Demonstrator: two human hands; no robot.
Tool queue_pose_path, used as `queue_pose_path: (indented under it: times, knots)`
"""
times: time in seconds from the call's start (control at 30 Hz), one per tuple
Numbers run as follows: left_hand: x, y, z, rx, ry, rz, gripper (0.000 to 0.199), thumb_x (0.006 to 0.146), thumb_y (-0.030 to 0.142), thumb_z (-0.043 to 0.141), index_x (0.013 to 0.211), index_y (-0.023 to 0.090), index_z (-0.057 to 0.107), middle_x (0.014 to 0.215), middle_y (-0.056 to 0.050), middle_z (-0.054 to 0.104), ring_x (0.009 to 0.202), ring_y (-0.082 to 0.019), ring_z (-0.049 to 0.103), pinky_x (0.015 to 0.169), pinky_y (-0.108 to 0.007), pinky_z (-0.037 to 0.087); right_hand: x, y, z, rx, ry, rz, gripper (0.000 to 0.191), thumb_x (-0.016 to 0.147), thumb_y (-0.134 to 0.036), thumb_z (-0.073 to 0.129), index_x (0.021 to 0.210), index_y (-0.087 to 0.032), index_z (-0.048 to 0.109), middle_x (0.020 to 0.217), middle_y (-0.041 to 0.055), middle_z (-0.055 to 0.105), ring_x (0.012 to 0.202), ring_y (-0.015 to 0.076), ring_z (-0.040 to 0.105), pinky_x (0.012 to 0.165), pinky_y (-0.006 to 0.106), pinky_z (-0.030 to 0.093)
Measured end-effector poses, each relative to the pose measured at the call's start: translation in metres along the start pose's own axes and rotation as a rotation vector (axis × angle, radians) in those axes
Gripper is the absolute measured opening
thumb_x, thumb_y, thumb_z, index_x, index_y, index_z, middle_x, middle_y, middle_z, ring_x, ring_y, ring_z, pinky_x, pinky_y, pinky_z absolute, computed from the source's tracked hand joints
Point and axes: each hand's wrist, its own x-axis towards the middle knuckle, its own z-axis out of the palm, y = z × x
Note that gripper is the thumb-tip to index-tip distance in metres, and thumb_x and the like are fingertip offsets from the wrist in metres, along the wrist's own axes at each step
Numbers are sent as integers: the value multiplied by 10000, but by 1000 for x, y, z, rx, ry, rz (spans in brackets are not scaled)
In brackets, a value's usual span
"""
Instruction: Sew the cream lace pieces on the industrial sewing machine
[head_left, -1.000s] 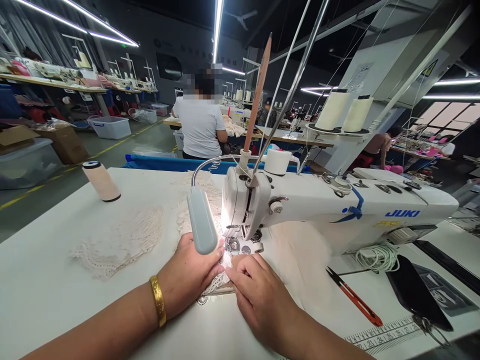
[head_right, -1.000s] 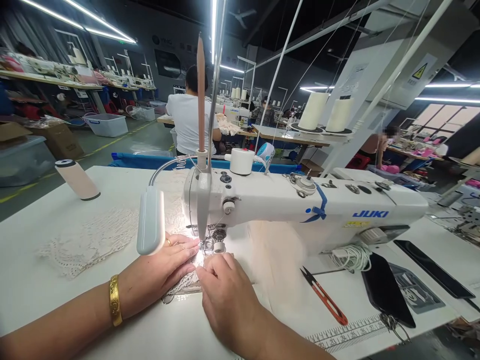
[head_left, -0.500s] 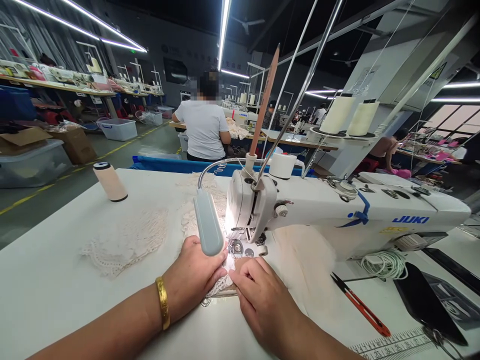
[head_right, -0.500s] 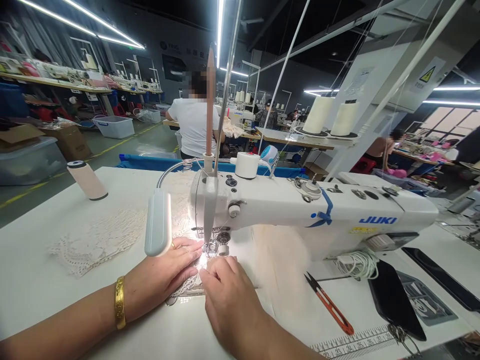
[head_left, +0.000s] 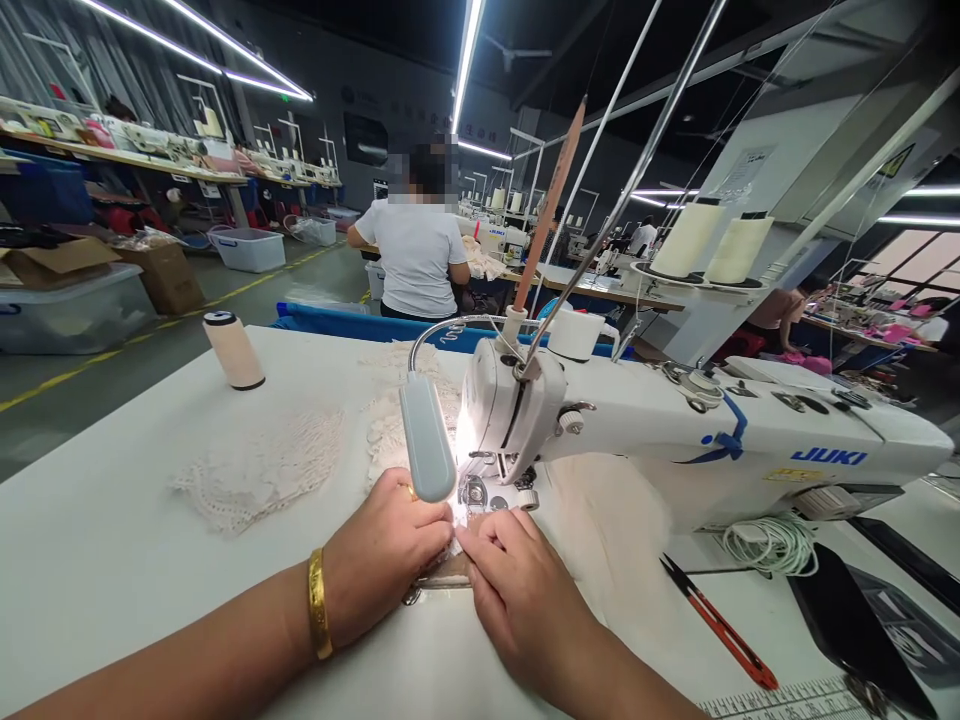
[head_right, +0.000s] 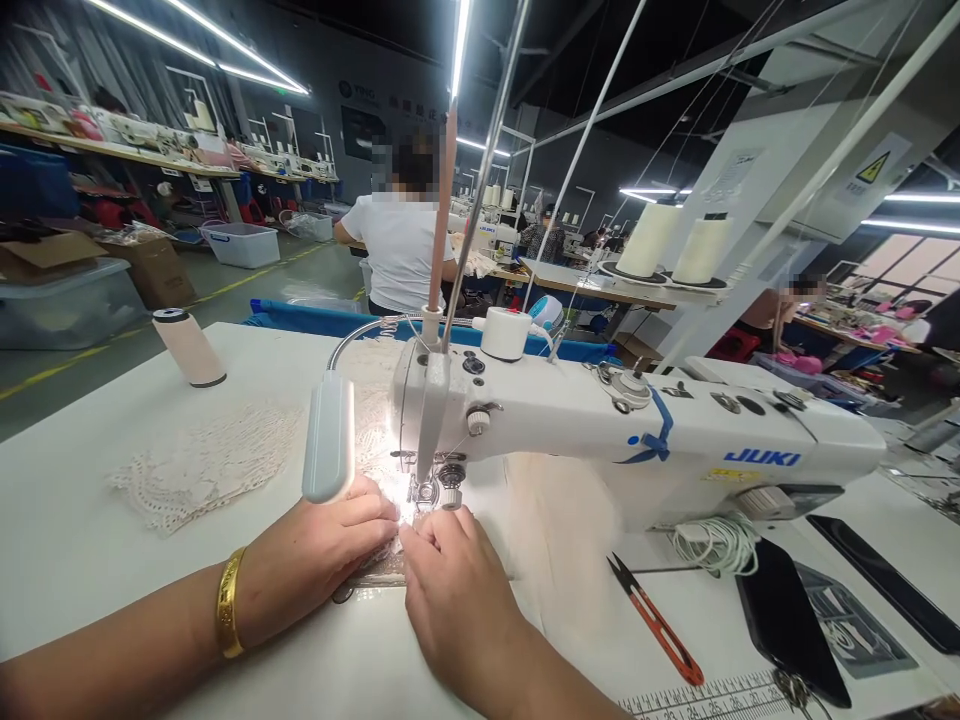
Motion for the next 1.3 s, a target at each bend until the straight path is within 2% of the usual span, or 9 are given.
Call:
queue_pose_path:
  times: [0.2, 0.37, 0.63, 0.73, 0.83, 0.97, 1.07, 1.17, 1.3]
  knots:
    - [1, 1, -3, -16, 3, 31, 296, 987, 28, 500, 839, 220, 671, 903, -41, 744, 859, -217, 674, 783, -353, 490, 1, 1, -3, -20, -47, 24, 311, 1016, -69, 470, 1267, -178, 617, 988, 92, 581, 894, 275, 524, 763, 423, 537]
    - [-1, 1, -5, -39, -4, 24, 312, 1012, 59, 479, 842, 232, 676, 866, -23, 733, 801, -199, 651, 790, -351, 492, 2, 0, -4, -11, -61, 44, 348, 1009, -58, 477, 1298, -195, 614, 980, 81, 587, 879, 272, 520, 738, 412, 520]
    - [-3, -13, 17, -36, 33, 8, 269, 1006, 79, 485, 847, 223, 648, 899, -31, 732, 817, -209, 649, 804, -370, 470, 3, 3, -10, -32, -3, 41, 325, 1024, -51, 495, 1273, -207, 634, 973, 66, 628, 803, 240, 517, 738, 386, 503]
    - [-4, -15, 19, -52, 57, 26, 264, 1009, 61, 476, 835, 211, 606, 891, -15, 717, 798, -195, 633, 797, -364, 441, 4, 4, -12, -21, 12, 45, 331, 1034, -57, 487, 1283, -209, 642, 967, 63, 637, 812, 245, 526, 736, 386, 499]
    - [-3, -15, 19, -69, 73, 33, 267, 1028, 69, 453, 849, 207, 597, 858, -8, 695, 776, -192, 603, 775, -360, 420, 4, 4, -12, -14, 14, 49, 294, 1036, -68, 490, 1246, -199, 649, 969, 65, 640, 817, 247, 527, 745, 392, 501]
    - [-1, -15, 19, -68, 92, 50, 287, 1063, 97, 413, 923, 207, 638, 867, -20, 693, 788, -202, 598, 747, -355, 415, 3, 4, -9, -25, 0, 61, 203, 1033, -69, 488, 1051, -197, 646, 970, 71, 632, 836, 247, 528, 766, 394, 509]
    - [1, -13, 15, -53, 99, 52, 302, 1052, 81, 413, 876, 199, 628, 842, -23, 684, 770, -199, 595, 725, -344, 419, 1, 5, -7, -25, -8, 67, 206, 1025, -58, 490, 979, -203, 629, 971, 72, 627, 853, 248, 532, 759, 386, 508]
    - [2, -9, 8, -33, 46, 30, 313, 1045, 61, 428, 834, 188, 621, 856, -27, 696, 781, -195, 613, 730, -335, 440, 1, 5, -8, -9, -3, 60, 217, 1021, -46, 488, 977, -202, 633, 975, 71, 627, 857, 247, 533, 769, 387, 509]
    - [3, -7, 2, -31, 16, 35, 282, 1037, 56, 472, 865, 191, 650, 940, -35, 736, 849, -207, 660, 780, -344, 478, 2, 1, -10, -24, -5, 63, 280, 1001, -23, 501, 1125, -205, 673, 962, 60, 628, 828, 242, 530, 745, 373, 500]
